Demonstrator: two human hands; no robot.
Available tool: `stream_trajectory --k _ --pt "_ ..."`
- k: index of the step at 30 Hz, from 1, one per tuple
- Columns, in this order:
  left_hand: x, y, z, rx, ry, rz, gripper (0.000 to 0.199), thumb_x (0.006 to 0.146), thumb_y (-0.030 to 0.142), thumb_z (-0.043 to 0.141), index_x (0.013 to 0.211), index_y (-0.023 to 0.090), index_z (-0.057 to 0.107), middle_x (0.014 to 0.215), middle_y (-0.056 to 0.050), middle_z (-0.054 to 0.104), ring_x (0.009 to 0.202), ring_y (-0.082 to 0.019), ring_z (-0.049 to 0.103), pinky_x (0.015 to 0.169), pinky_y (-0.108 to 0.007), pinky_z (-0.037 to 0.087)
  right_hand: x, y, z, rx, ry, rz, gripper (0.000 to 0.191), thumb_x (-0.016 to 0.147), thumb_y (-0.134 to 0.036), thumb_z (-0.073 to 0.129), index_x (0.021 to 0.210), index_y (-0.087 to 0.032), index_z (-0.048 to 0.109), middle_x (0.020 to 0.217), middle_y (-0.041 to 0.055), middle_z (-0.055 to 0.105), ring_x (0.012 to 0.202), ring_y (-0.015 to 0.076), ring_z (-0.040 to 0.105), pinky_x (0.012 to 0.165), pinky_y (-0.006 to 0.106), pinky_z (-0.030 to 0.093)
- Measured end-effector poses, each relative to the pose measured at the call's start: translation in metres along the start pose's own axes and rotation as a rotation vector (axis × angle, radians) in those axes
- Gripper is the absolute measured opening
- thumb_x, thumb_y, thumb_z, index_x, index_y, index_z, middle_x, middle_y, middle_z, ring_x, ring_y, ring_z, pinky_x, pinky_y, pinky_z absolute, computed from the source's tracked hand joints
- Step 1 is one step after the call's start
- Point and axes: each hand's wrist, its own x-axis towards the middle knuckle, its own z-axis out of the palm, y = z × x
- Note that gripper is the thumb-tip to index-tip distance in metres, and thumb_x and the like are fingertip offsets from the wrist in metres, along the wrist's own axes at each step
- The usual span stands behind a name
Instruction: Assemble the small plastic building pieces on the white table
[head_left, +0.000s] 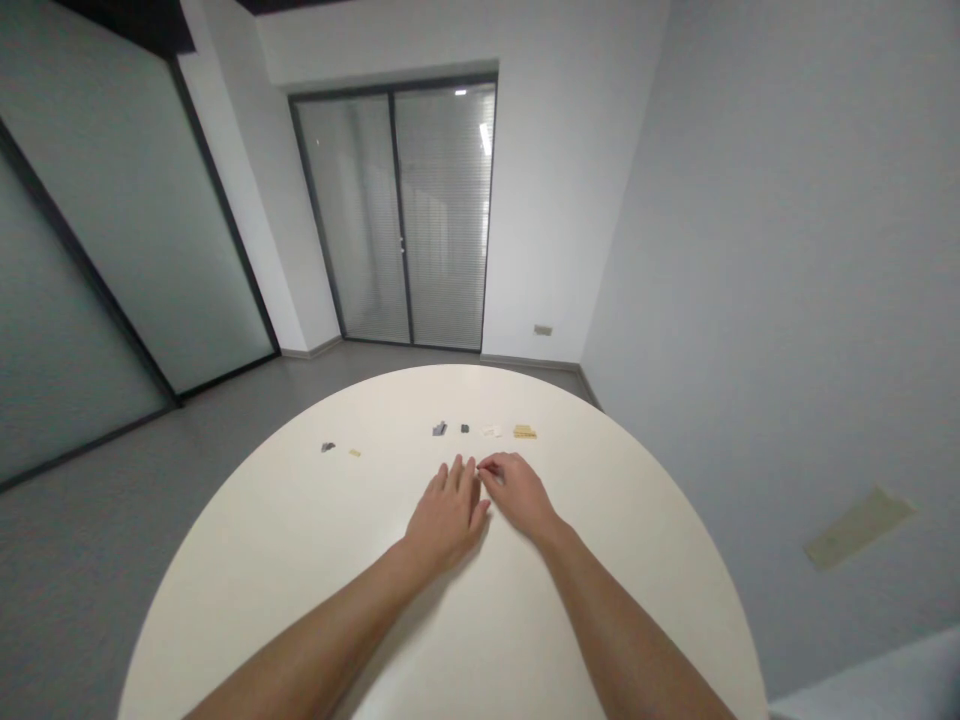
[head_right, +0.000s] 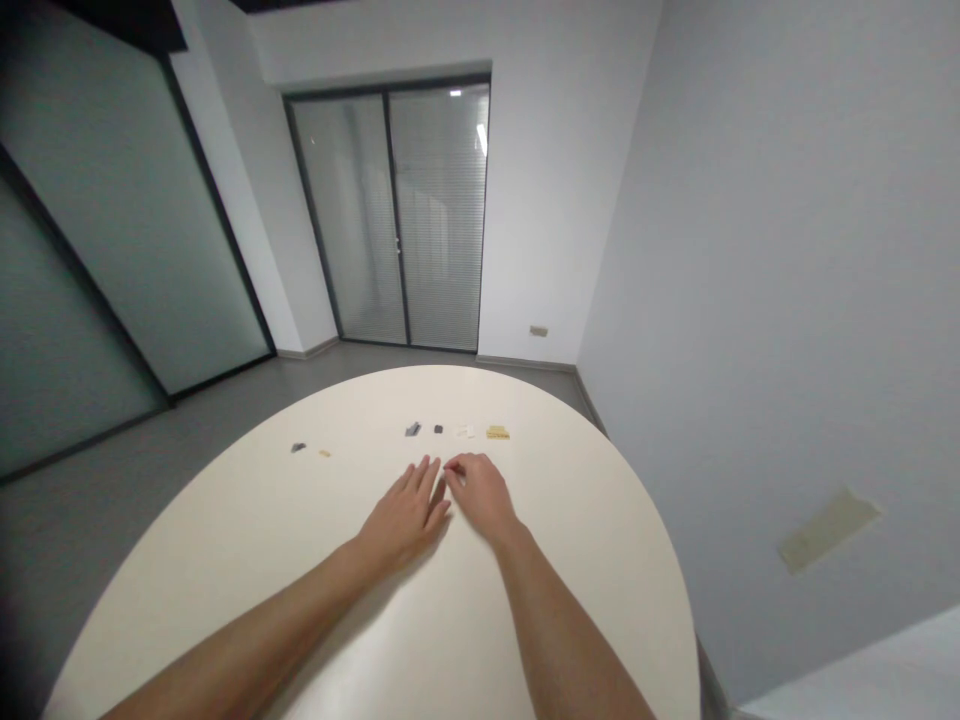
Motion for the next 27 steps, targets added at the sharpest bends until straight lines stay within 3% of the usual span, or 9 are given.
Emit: stream_trajectory --k 4,7,9,14,17,21,27 --pt "0.01 0.01 -0.005 -0.108 -0.094 0.067 0.06 0.095 0.032 0.039 0.152 0.015 0.032 0.157 -0.015 0.034 0.146 -0.027 0.031 0.121 -0.044 0.028 0.002 0.001 -0.001 -0.099 -0.022 0.034 0.017 0.086 -0.011 0.054 0.091 -0.018 0.069 0.09 0.0055 0.069 0.09 0.0177 0.06 0.082 0.027 0.043" --pt "0.021 0.009 -0.01 -0.204 -0.128 0.089 0.061 0.092 0.026 0.042 0.151 0.015 0.032 0.155 -0.014 0.038 0.143 -0.024 0.038 0.119 -0.04 0.035 0.002 0.003 -0.002 -0.147 0.009 0.06 0.016 0.087 -0.014 0.054 0.091 -0.019 0.069 0.09 0.006 0.069 0.09 0.0185 0.059 0.08 0.027 0.043" --pt "0.028 0.005 -0.012 -0.27 -0.115 0.091 0.061 0.09 0.022 0.043 0.15 0.016 0.033 0.153 -0.012 0.043 0.139 -0.022 0.045 0.115 -0.036 0.04 0.001 0.006 -0.002 -0.145 0.026 0.054 0.017 0.089 -0.017 0.053 0.093 -0.02 0.07 0.093 0.0062 0.07 0.093 0.0193 0.06 0.081 0.028 0.044" --pt "0.034 -0.016 -0.008 -0.407 0.016 -0.008 0.049 0.092 0.018 0.04 0.141 0.014 0.044 0.147 -0.012 0.051 0.136 -0.019 0.048 0.117 -0.035 0.037 -0.001 0.01 -0.004 -0.103 0.058 0.049 0.019 0.092 -0.025 0.054 0.097 -0.02 0.072 0.098 0.0055 0.072 0.098 0.0204 0.061 0.088 0.03 0.045" --pt "0.033 -0.028 -0.007 -0.461 0.086 -0.07 0.044 0.09 0.014 0.041 0.134 0.017 0.049 0.138 -0.011 0.059 0.127 -0.018 0.056 0.111 -0.034 0.042 -0.001 0.007 -0.004 -0.118 0.06 0.048 0.02 0.092 -0.032 0.057 0.097 -0.02 0.072 0.099 0.0056 0.073 0.099 0.0218 0.06 0.09 0.032 0.044" --pt "0.031 -0.034 -0.006 -0.377 0.123 -0.145 0.044 0.088 0.012 0.045 0.132 0.018 0.049 0.13 -0.011 0.064 0.122 -0.019 0.059 0.108 -0.036 0.044 -0.001 -0.001 -0.003 -0.18 0.043 0.024 0.029 0.086 -0.045 0.067 0.101 -0.021 0.074 0.106 0.0072 0.071 0.103 0.0247 0.059 0.093 0.036 0.043" --pt "0.029 -0.03 -0.002 -0.26 0.047 -0.059 0.052 0.086 0.009 0.047 0.137 0.016 0.045 0.127 -0.013 0.065 0.119 -0.021 0.059 0.105 -0.037 0.044 0.0 -0.003 -0.001 -0.235 0.012 0.003 0.02 0.09 -0.038 0.064 0.099 -0.026 0.076 0.107 0.0066 0.069 0.102 0.0233 0.057 0.091 0.035 0.042"
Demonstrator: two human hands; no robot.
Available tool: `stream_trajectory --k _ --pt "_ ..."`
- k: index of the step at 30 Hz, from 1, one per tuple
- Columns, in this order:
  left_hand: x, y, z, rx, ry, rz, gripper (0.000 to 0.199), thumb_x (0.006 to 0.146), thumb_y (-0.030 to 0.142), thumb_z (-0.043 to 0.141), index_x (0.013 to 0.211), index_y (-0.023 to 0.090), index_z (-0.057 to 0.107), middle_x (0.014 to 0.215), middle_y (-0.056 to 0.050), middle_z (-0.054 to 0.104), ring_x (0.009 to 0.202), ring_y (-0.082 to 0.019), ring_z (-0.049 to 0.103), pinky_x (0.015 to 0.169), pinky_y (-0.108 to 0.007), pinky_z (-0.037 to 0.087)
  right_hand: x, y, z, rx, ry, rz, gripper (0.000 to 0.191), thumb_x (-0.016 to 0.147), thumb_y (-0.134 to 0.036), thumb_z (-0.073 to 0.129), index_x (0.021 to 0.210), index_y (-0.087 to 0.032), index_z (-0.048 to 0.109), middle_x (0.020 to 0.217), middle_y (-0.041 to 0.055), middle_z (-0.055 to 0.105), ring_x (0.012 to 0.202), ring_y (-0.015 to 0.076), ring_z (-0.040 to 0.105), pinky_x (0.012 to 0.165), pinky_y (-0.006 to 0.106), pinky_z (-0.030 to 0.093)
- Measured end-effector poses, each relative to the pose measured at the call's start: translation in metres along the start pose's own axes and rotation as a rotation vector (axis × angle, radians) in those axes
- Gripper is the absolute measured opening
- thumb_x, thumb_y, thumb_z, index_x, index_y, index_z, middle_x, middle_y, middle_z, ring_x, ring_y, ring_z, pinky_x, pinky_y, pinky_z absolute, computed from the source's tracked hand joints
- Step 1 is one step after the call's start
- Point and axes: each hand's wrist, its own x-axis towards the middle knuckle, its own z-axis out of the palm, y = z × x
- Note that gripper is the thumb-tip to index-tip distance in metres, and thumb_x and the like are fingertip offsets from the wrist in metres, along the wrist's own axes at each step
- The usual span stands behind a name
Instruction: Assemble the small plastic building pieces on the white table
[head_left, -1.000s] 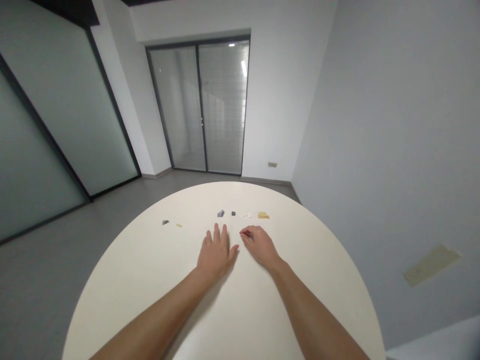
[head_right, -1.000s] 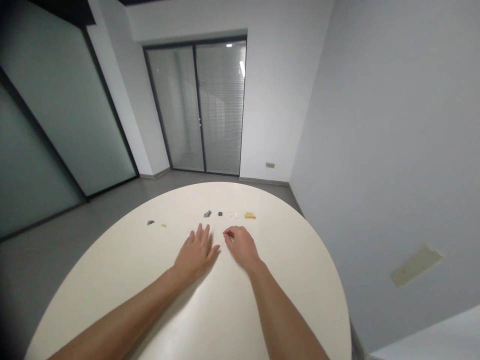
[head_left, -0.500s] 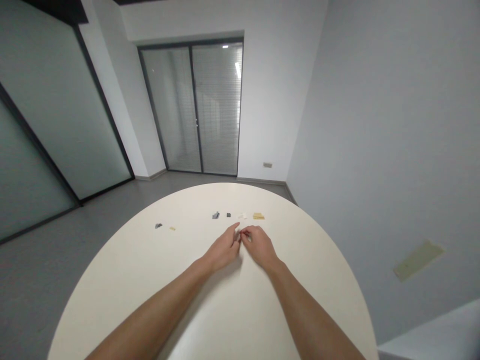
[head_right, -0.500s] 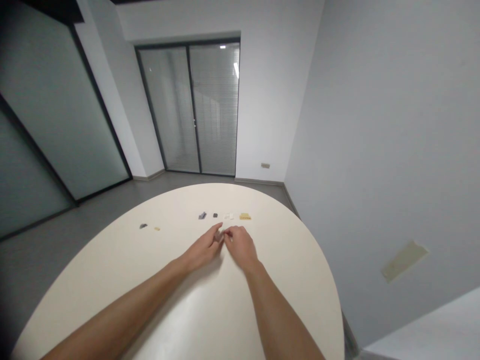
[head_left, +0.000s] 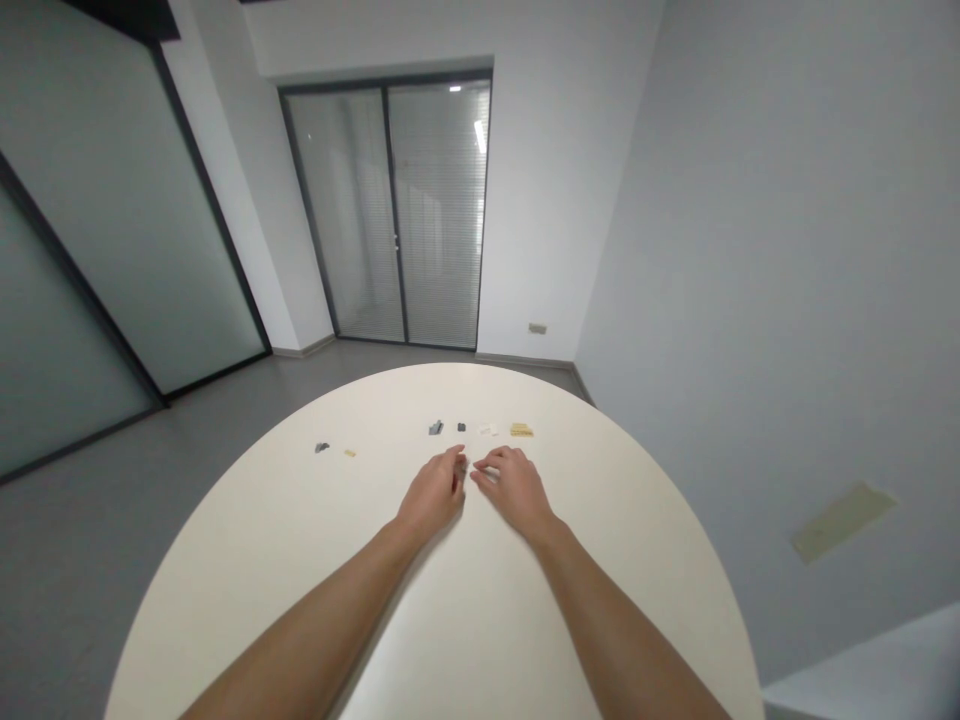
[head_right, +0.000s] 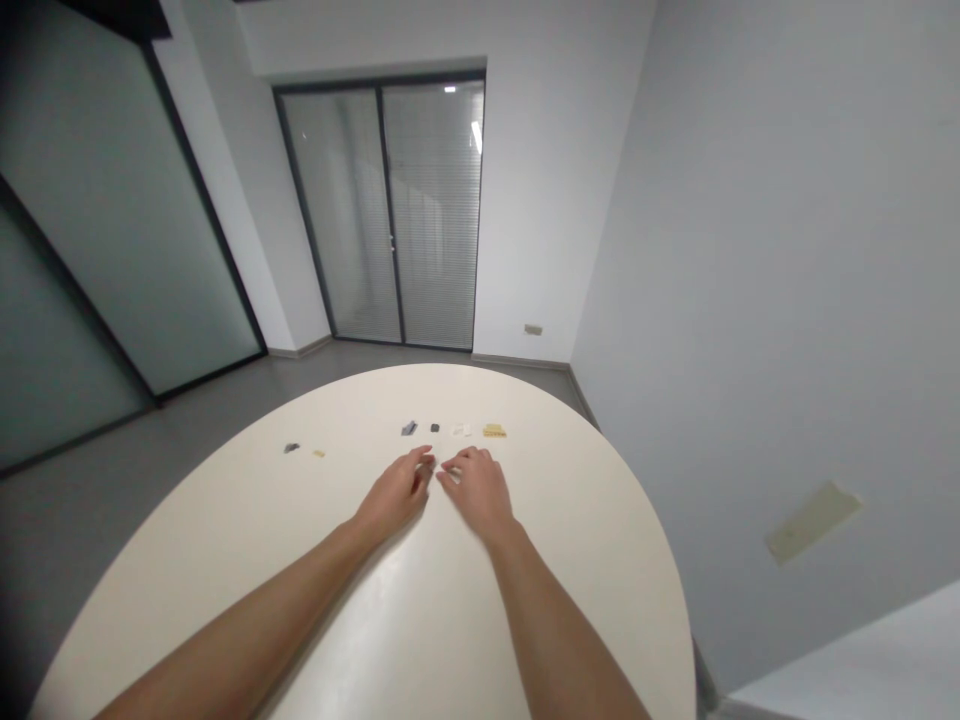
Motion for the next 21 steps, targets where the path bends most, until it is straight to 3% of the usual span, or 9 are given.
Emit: stream_trajectory --k 8,16,21 --pt "-0.0011 -0.0007 0.0014 0.009 0.04 0.07 0.04 0.09 0.014 0.05 0.13 0.02 0.052 0.117 -0.009 0.07 0.109 -0.022 0.064 0.098 -0.038 0.049 -0.0007 -0.0007 -0.002 0.052 -0.039 -0.036 0.018 0.093 -0.028 0.059 0.101 -0.02 0.073 0.105 0.0069 0.072 0.103 0.0223 0.059 0.094 0.033 0.043" --pt "-0.0021 0.0025 -0.0038 0.077 0.094 0.06 0.037 0.087 0.019 0.057 0.124 0.02 0.058 0.117 -0.009 0.069 0.111 -0.024 0.062 0.097 -0.038 0.049 -0.0017 0.0022 0.0006 0.148 0.003 0.053 0.021 0.093 -0.032 0.06 0.109 -0.024 0.071 0.096 0.0075 0.071 0.09 0.0211 0.066 0.084 0.032 0.047" --pt "0.0006 0.0076 -0.0072 0.07 0.102 0.049 0.037 0.089 0.022 0.057 0.126 0.021 0.059 0.115 -0.009 0.069 0.107 -0.023 0.064 0.094 -0.036 0.049 0.0008 0.0089 0.0031 0.274 0.085 0.047 0.02 0.092 -0.031 0.059 0.109 -0.025 0.069 0.094 0.0054 0.071 0.091 0.0208 0.066 0.086 0.034 0.047"
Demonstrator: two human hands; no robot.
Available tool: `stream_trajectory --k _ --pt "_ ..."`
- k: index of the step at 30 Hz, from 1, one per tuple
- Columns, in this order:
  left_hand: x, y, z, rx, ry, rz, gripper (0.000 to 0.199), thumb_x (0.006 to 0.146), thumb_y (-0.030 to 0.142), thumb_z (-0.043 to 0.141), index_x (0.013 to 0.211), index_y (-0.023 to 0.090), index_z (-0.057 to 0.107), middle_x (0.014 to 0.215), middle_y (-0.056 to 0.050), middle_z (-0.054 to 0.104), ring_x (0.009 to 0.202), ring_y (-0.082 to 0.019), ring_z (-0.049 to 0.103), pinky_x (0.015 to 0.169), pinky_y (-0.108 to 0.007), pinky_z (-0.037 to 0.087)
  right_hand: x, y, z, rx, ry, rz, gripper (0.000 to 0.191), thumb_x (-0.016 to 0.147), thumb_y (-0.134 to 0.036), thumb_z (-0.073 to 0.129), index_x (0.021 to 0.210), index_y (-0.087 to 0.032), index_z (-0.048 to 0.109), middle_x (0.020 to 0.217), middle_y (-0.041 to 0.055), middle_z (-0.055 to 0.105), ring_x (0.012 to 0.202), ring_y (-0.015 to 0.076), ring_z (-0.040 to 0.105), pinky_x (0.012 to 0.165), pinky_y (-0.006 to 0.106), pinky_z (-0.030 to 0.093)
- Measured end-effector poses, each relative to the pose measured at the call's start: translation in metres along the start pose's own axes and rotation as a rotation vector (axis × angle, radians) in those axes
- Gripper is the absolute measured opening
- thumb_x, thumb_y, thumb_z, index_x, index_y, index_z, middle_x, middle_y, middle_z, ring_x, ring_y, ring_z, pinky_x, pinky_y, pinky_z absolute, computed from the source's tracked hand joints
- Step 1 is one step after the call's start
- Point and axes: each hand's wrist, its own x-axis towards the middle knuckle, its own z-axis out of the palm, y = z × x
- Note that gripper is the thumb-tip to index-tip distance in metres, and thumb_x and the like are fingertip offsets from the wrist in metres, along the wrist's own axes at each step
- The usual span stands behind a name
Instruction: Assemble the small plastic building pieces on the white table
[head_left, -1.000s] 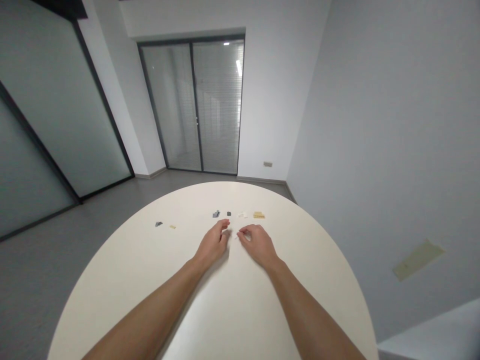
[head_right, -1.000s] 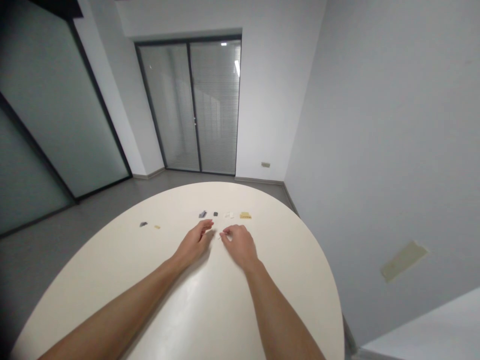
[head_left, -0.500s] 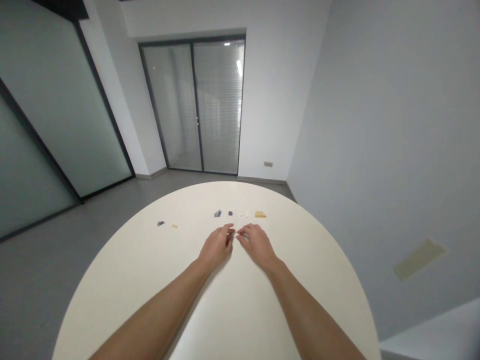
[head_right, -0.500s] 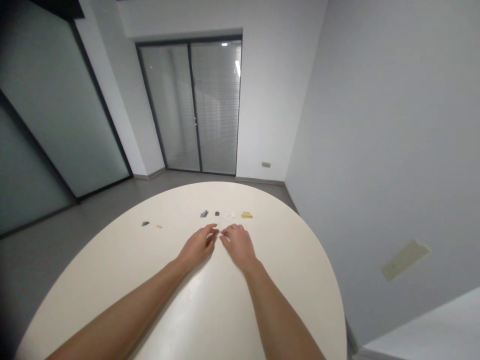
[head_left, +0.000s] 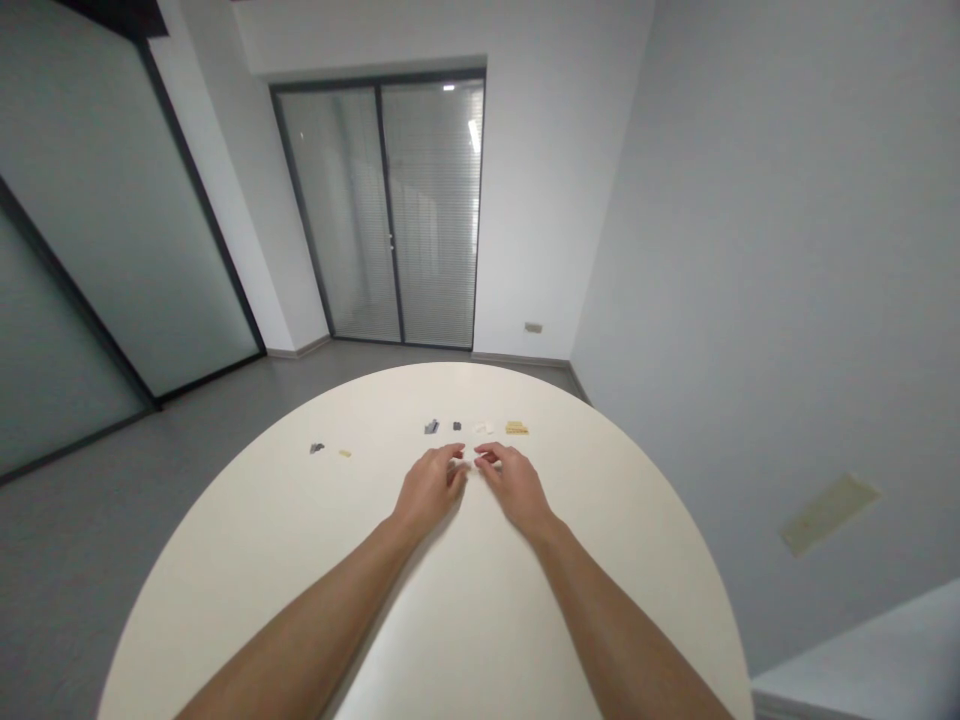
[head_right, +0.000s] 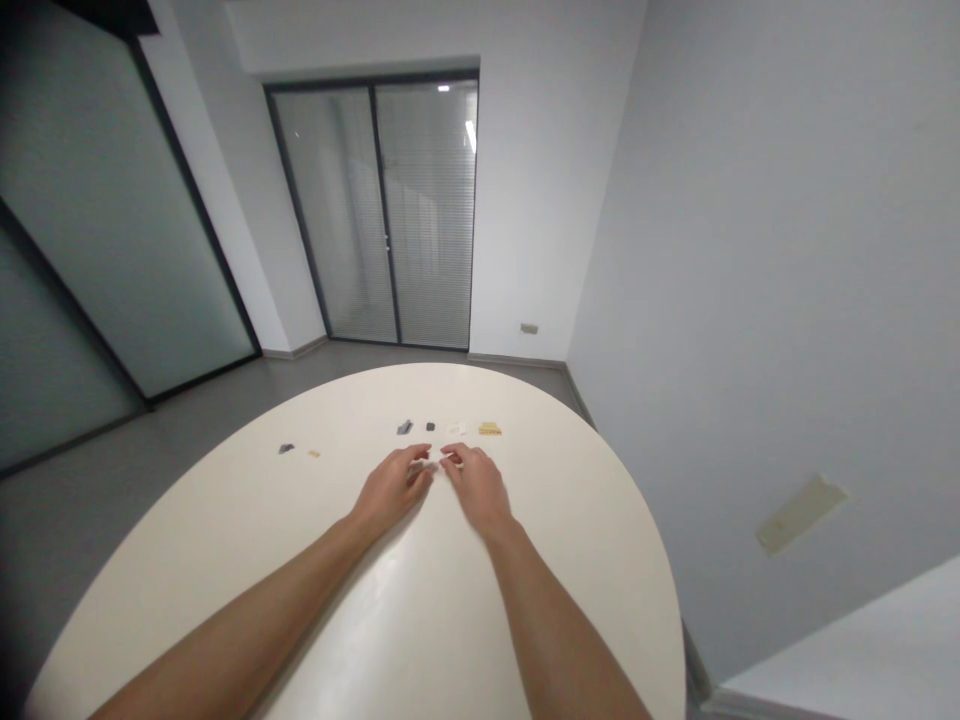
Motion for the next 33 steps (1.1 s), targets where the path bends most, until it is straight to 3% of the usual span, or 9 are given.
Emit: stream_trajectory --k 6,14,33 --pt "0.0 0.005 0.001 -0.059 0.031 -0.009 0.033 0.089 0.023 0.058 0.123 0.024 0.061 0.106 -0.005 0.072 0.1 -0.02 0.066 0.09 -0.032 0.05 0.002 0.007 0.003 0.159 0.057 -0.045 0.02 0.093 -0.032 0.057 0.108 -0.025 0.066 0.097 0.0044 0.071 0.093 0.0201 0.065 0.086 0.034 0.048" --pt "-0.001 0.0 0.002 -0.149 0.05 -0.053 0.018 0.093 0.029 0.053 0.106 0.025 0.064 0.097 -0.003 0.071 0.091 -0.018 0.066 0.082 -0.031 0.05 0.001 -0.001 0.001 0.199 0.034 -0.073 0.015 0.092 -0.034 0.059 0.101 -0.024 0.065 0.098 0.0031 0.071 0.093 0.0185 0.065 0.088 0.034 0.047" --pt "0.002 -0.001 0.001 -0.212 0.071 -0.067 0.018 0.092 0.035 0.053 0.093 0.023 0.067 0.089 -0.002 0.072 0.083 -0.017 0.063 0.081 -0.03 0.048 0.0 -0.004 -0.001 0.252 -0.016 -0.074 0.02 0.094 -0.038 0.056 0.099 -0.022 0.067 0.098 0.0036 0.072 0.094 0.0183 0.064 0.09 0.035 0.046"
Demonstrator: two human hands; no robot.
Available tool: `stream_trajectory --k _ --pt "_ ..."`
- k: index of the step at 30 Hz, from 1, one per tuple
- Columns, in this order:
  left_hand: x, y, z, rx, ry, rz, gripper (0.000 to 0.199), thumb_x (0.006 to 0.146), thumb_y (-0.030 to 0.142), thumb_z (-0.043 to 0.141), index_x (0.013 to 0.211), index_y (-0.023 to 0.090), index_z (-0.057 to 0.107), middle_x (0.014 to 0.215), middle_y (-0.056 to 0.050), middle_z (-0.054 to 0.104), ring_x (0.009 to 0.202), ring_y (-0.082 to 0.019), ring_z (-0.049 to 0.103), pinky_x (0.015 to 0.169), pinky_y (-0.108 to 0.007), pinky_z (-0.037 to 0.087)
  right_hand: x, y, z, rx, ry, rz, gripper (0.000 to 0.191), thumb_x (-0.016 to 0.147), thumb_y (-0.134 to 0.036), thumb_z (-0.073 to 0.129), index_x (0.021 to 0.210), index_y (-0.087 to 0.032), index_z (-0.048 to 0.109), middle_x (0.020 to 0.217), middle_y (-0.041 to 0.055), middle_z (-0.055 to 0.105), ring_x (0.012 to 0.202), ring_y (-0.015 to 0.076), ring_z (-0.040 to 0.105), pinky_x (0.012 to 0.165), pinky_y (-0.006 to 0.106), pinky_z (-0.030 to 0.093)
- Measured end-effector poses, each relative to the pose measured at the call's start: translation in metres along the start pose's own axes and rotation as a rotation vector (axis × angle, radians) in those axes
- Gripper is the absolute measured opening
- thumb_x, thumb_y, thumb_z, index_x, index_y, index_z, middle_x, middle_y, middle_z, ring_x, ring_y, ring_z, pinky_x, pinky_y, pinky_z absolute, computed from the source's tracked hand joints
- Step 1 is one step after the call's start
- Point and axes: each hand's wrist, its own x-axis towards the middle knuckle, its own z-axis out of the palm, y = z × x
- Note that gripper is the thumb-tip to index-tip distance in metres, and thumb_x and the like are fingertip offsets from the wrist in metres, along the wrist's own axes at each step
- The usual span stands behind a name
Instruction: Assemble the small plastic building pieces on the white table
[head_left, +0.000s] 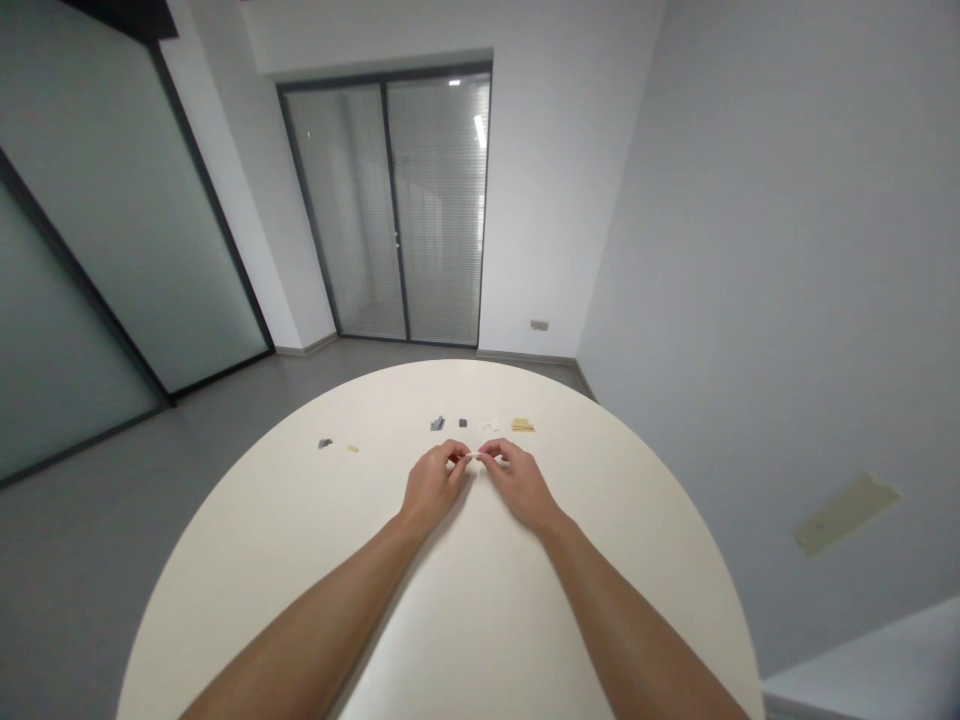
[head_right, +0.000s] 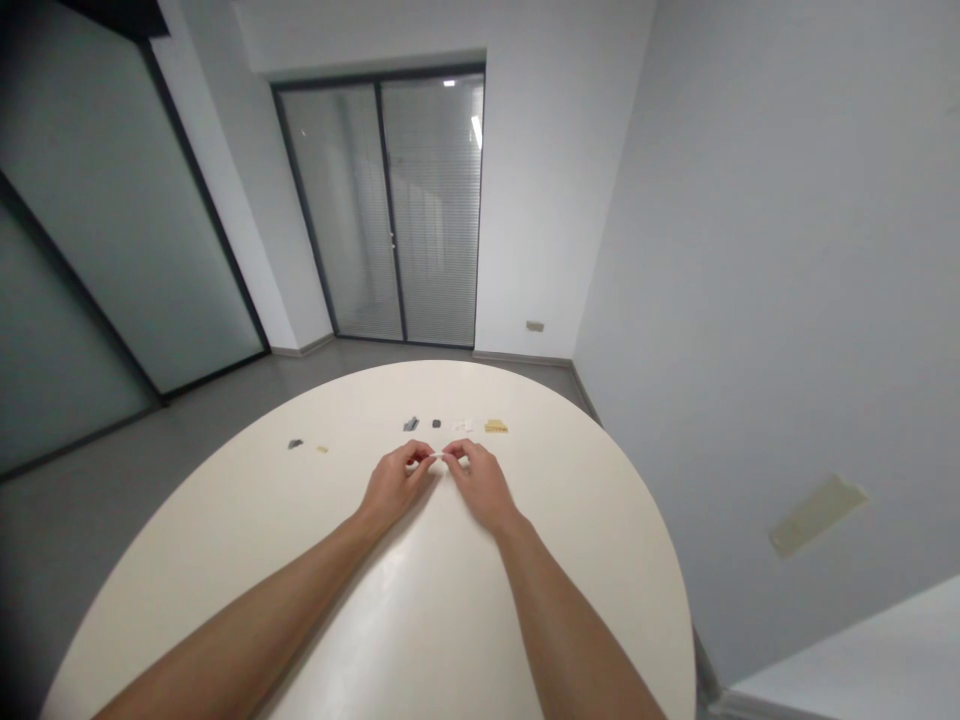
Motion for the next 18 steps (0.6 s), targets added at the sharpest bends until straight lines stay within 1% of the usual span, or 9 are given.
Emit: stream_trajectory --k 6,12,18 --pt "-0.0007 0.0002 0.0001 -0.014 0.002 0.012 0.017 0.092 0.034 0.055 0.092 0.024 0.067 0.089 0.0 0.072 0.082 -0.016 0.064 0.081 -0.028 0.048 0.0 -0.001 -0.0006 -0.025 0.007 -0.011 0.021 0.094 -0.039 0.055 0.097 -0.022 0.068 0.097 0.0038 0.072 0.094 0.0185 0.063 0.089 0.035 0.047" --pt "-0.0013 0.0026 -0.0002 -0.049 -0.006 -0.003 0.02 0.092 0.037 0.053 0.092 0.024 0.069 0.09 0.0 0.073 0.082 -0.015 0.065 0.082 -0.028 0.048 0.0003 0.0009 -0.0017 -0.014 0.015 -0.028 0.02 0.093 -0.038 0.057 0.097 -0.023 0.069 0.098 0.0039 0.071 0.095 0.0185 0.063 0.089 0.034 0.048" --pt "0.0003 -0.0009 0.0017 -0.082 -0.003 -0.004 0.017 0.09 0.033 0.057 0.093 0.023 0.07 0.092 -0.001 0.074 0.085 -0.016 0.066 0.084 -0.03 0.05 -0.0001 -0.0015 -0.0033 -0.042 0.019 -0.018 0.018 0.091 -0.035 0.06 0.098 -0.023 0.072 0.101 0.0046 0.073 0.097 0.019 0.064 0.091 0.036 0.048"
